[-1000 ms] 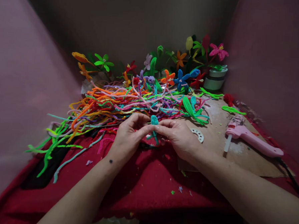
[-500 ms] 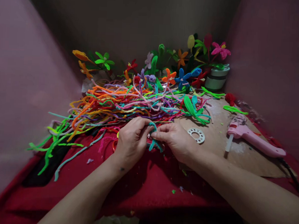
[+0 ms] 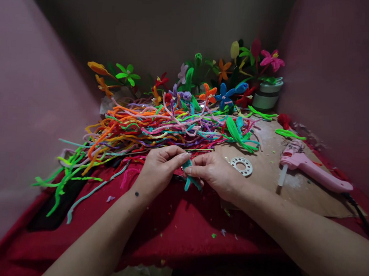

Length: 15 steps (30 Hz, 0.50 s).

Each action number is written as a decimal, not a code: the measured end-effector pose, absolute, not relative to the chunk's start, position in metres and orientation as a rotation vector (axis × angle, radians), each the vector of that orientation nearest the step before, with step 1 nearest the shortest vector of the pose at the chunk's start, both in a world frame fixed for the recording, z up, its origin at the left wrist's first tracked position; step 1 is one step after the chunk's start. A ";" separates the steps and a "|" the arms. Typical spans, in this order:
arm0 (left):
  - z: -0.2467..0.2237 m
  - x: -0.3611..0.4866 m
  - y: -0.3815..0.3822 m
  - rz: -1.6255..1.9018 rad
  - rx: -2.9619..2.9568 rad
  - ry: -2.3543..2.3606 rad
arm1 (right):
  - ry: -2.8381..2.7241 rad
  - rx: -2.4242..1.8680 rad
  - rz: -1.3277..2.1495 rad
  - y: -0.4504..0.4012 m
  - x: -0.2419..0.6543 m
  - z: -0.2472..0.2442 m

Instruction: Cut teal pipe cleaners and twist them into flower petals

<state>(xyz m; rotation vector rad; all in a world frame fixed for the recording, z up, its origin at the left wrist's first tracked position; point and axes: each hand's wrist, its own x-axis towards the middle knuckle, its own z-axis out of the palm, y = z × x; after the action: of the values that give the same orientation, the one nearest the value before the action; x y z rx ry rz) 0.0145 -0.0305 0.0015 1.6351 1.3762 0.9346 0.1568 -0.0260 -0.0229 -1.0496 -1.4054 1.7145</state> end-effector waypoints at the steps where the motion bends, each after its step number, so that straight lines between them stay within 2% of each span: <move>1: 0.000 0.014 -0.031 0.950 1.717 1.414 | -1.403 -1.047 1.718 -0.026 0.156 -0.023; 5: 0.000 0.014 -0.031 0.964 1.916 1.521 | -1.464 -1.023 1.678 -0.027 0.157 -0.027; 15: 0.002 0.004 -0.022 0.735 1.406 1.199 | -1.426 -1.072 1.648 -0.024 0.160 -0.027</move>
<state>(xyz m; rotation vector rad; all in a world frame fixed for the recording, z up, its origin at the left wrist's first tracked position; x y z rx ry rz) 0.0039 -0.0218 0.0021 1.4063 1.1994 0.7355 0.1601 -0.0243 -0.0267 -1.0718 -1.4263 1.6476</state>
